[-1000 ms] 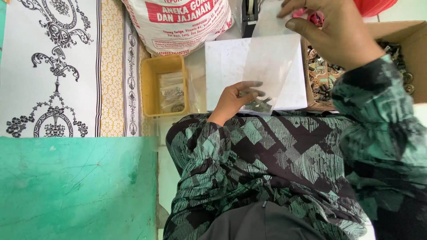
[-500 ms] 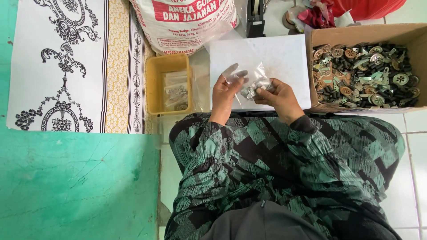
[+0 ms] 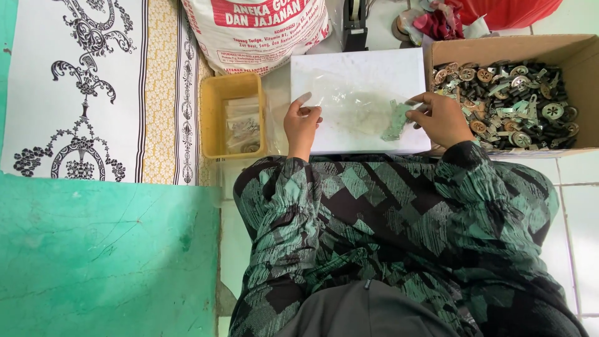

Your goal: Sorting and bagging small metal hardware components from a large box into individual plastic bags and stapling them shut.

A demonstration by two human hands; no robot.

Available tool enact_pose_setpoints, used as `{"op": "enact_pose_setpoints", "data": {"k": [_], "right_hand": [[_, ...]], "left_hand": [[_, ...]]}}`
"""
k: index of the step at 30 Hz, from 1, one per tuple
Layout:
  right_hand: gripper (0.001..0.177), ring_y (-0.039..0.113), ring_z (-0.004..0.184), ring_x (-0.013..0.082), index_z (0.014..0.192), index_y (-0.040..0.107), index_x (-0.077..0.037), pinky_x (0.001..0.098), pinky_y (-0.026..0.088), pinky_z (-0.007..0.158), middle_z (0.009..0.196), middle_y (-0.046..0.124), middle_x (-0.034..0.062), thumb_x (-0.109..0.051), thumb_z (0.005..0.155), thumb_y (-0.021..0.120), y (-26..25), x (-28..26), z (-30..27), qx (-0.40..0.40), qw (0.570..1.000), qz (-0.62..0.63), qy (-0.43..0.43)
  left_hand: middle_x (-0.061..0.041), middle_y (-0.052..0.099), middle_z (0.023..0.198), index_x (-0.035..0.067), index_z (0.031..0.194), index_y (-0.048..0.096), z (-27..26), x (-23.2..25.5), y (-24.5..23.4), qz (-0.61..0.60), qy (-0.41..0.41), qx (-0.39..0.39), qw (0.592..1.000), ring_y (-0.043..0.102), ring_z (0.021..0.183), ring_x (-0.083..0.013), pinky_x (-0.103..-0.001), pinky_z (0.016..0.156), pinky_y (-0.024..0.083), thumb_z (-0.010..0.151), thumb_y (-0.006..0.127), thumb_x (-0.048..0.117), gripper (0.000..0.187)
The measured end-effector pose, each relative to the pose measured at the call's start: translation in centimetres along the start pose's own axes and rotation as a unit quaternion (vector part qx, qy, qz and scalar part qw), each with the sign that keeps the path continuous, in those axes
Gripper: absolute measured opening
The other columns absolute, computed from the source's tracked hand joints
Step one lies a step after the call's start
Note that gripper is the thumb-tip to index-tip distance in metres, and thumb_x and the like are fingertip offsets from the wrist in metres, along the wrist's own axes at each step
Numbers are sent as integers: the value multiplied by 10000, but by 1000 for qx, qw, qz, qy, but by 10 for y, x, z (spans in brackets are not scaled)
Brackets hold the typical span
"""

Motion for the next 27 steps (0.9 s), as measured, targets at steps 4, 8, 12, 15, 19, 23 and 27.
{"op": "enact_pose_setpoints", "data": {"k": [4, 8, 12, 15, 19, 23, 27], "right_hand": [[228, 720, 756, 260, 1242, 697, 83, 349, 580, 679, 898, 723, 246, -13, 1037, 679, 5, -3, 3, -6, 1000, 21, 0], [274, 721, 785, 261, 1248, 717, 8, 368, 593, 665, 923, 726, 185, -57, 982, 724, 6, 32, 6, 39, 997, -46, 38], [363, 682, 931, 351, 1250, 733, -51, 456, 599, 744, 1014, 629, 135, -92, 907, 843, 2, 14, -8, 142, 965, -218, -35], [415, 565, 1121, 415, 1330, 674, -3, 522, 545, 914, 1105, 511, 155, -104, 957, 825, 5, -17, -17, 160, 953, -241, -95], [465, 477, 1208, 382, 1465, 575, 7, 498, 486, 1014, 1228, 524, 183, -118, 1042, 722, 13, -12, -1, 116, 975, -168, -87], [486, 534, 1130, 335, 1397, 637, -20, 481, 507, 968, 1120, 621, 149, -259, 999, 783, 31, -4, 17, 58, 976, -197, -68], [299, 686, 914, 338, 1169, 726, -69, 477, 558, 795, 849, 706, 95, -292, 986, 804, 45, 15, 25, 34, 985, -167, 8]], "left_hand": [[-54, 715, 947, 158, 1352, 647, -11, 22, 0, 80, 13, 9, 997, 773, 681, -154, -257, 588, 655, 886, 784, 276, 501], [-83, 715, 875, 75, 1158, 722, -10, 29, 1, 60, 14, 17, 998, 741, 579, -151, -216, 519, 612, 950, 710, 193, 239], [-120, 707, 973, 57, 1138, 709, -3, 30, 3, 37, 71, 23, 997, 766, 724, -188, -264, 637, 647, 956, 714, 226, 248], [-118, 716, 1111, 95, 1159, 667, -13, 52, 21, -55, 137, -64, 987, 741, 995, -217, -369, 924, 613, 1013, 666, 289, 242], [-41, 659, 1067, 108, 1203, 593, -37, 77, 39, -158, 128, -159, 966, 684, 1001, -141, -376, 982, 604, 1049, 604, 308, 253], [-136, 660, 1142, 99, 1323, 467, -22, 54, 34, -199, 68, -153, 966, 700, 1047, -227, -431, 1008, 585, 1072, 580, 291, 335], [-256, 691, 1239, 53, 1520, 324, -21, 51, 30, -89, 20, -104, 990, 760, 1030, -290, -338, 959, 630, 932, 750, 105, 727]]}}
Point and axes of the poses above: each hand's wrist, its own z-axis towards the middle knuckle, its own y-axis out of the palm, x = y × z, the point moved 8 cm from there along z, towards the middle knuckle
